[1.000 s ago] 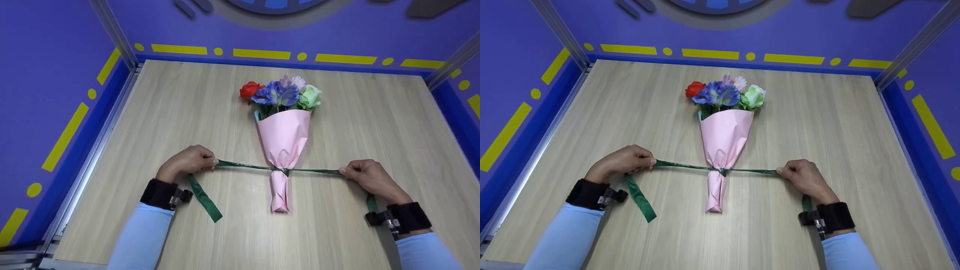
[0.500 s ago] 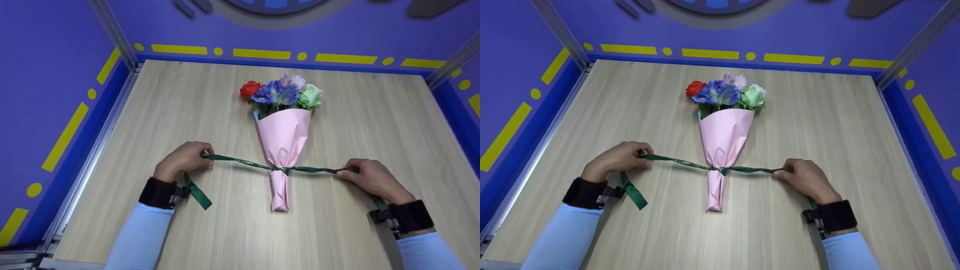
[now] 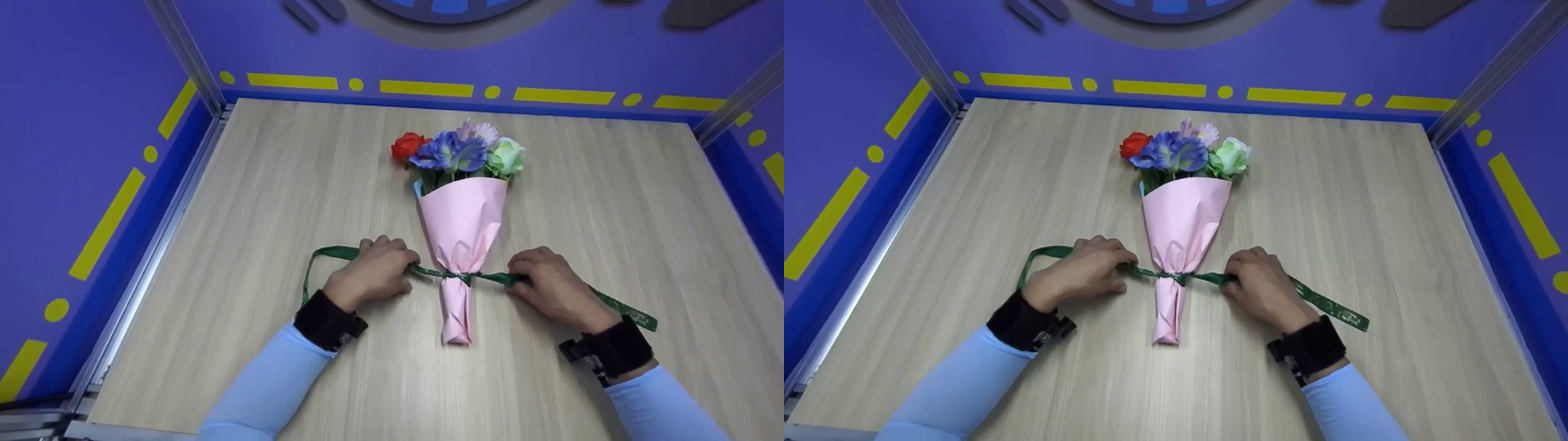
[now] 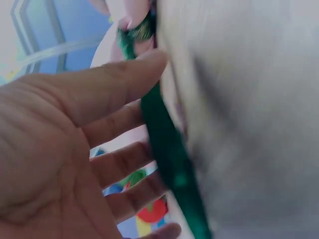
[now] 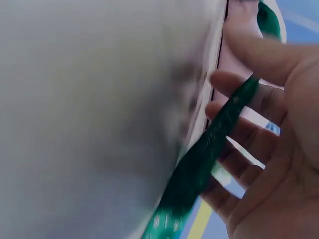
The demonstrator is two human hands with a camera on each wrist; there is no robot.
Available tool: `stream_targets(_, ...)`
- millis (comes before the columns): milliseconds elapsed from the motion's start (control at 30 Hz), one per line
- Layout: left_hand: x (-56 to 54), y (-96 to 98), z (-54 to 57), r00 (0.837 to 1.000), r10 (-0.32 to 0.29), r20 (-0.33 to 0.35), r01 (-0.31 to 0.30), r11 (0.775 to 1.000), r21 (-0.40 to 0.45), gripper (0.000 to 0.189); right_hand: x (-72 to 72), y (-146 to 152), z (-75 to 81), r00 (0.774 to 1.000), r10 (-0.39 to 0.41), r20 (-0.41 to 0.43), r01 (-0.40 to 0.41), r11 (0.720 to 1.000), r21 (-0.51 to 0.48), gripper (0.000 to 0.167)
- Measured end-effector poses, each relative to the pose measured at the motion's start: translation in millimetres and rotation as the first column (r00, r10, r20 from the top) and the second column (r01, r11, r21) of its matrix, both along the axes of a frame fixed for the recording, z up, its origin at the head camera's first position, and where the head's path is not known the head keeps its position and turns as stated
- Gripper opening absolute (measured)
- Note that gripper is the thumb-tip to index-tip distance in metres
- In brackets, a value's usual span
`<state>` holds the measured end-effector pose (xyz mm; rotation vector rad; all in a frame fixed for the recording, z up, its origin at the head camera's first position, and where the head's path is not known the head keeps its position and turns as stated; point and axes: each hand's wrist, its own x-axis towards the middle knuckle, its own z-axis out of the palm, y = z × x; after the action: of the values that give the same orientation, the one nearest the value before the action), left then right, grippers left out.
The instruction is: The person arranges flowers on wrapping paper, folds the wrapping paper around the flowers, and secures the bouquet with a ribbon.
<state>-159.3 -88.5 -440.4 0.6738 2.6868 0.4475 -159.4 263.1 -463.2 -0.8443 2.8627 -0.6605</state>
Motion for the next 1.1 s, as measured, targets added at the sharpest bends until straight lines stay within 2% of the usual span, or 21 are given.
stream_targets(33, -1.0, 2.4, -1.6, 1.0, -0.011, -0.006, 0.011, 1.0, 0.017, 0.022, -0.5, -2.1, 0.3, 0.999, -0.01, 0.033, 0.01, 1.0, -0.021, 0.005)
stream_targets(100, -3.3, 3.0, -4.0, 1.0, -0.02, 0.009, 0.019, 0.997, 0.07, 0.014, -0.7, -3.2, 2.5, 0.988, -0.045, 0.147, 0.058, 0.995, -0.083, 0.011)
stream_targets(167, -5.6, -0.4, -5.9, 0.998, -0.02, 0.057, 0.011, 0.989, 0.145, 0.024, -0.6, -1.1, 4.9, 0.959, -0.086, 0.269, 0.126, 0.983, -0.136, 0.019)
stream_targets(233, -7.6, -5.4, -6.7, 0.994, -0.025, 0.11, 0.001, 0.976, 0.217, 0.03, 0.2, 2.9, 6.7, 0.921, -0.11, 0.373, 0.184, 0.969, -0.167, 0.024)
stream_targets(333, -9.9, -11.4, -9.3, 0.988, -0.026, 0.15, -0.016, 0.961, 0.276, 0.033, 0.6, 8.6, 5.3, 0.891, -0.119, 0.438, 0.224, 0.955, -0.196, 0.029)
stream_targets(433, -11.1, -13.9, -12.4, 0.991, -0.013, 0.13, -0.023, 0.962, 0.273, 0.033, 1.0, 11.7, 1.9, 0.879, -0.147, 0.453, 0.267, 0.94, -0.212, 0.038)
stream_targets(533, -11.4, -14.3, -15.2, 0.995, -0.011, 0.098, -0.015, 0.966, 0.257, 0.034, 0.8, 11.6, -1.4, 0.891, -0.178, 0.418, 0.282, 0.938, -0.202, 0.045)
stream_targets(667, -10.9, -15.7, -16.0, 0.996, -0.012, 0.088, -0.01, 0.969, 0.248, 0.035, -0.2, 10.8, -3.5, 0.914, -0.177, 0.365, 0.25, 0.954, -0.163, 0.044)
stream_targets(867, -9.7, -19.2, -15.1, 0.997, -0.008, 0.082, -0.013, 0.967, 0.253, 0.034, -0.9, 16.0, -6.3, 0.911, -0.188, 0.367, 0.253, 0.957, -0.139, 0.042)
stream_targets(1000, -7.6, -19.6, -15.9, 0.992, 0.028, 0.123, -0.062, 0.956, 0.288, 0.033, -0.4, 18.0, -7.0, 0.914, -0.213, 0.345, 0.27, 0.954, -0.126, 0.045)
stream_targets(1100, -6.0, -20.2, -14.0, 0.983, 0.058, 0.176, -0.111, 0.945, 0.307, 0.027, 0.1, 16.7, -7.6, 0.912, -0.248, 0.326, 0.304, 0.943, -0.135, 0.044)
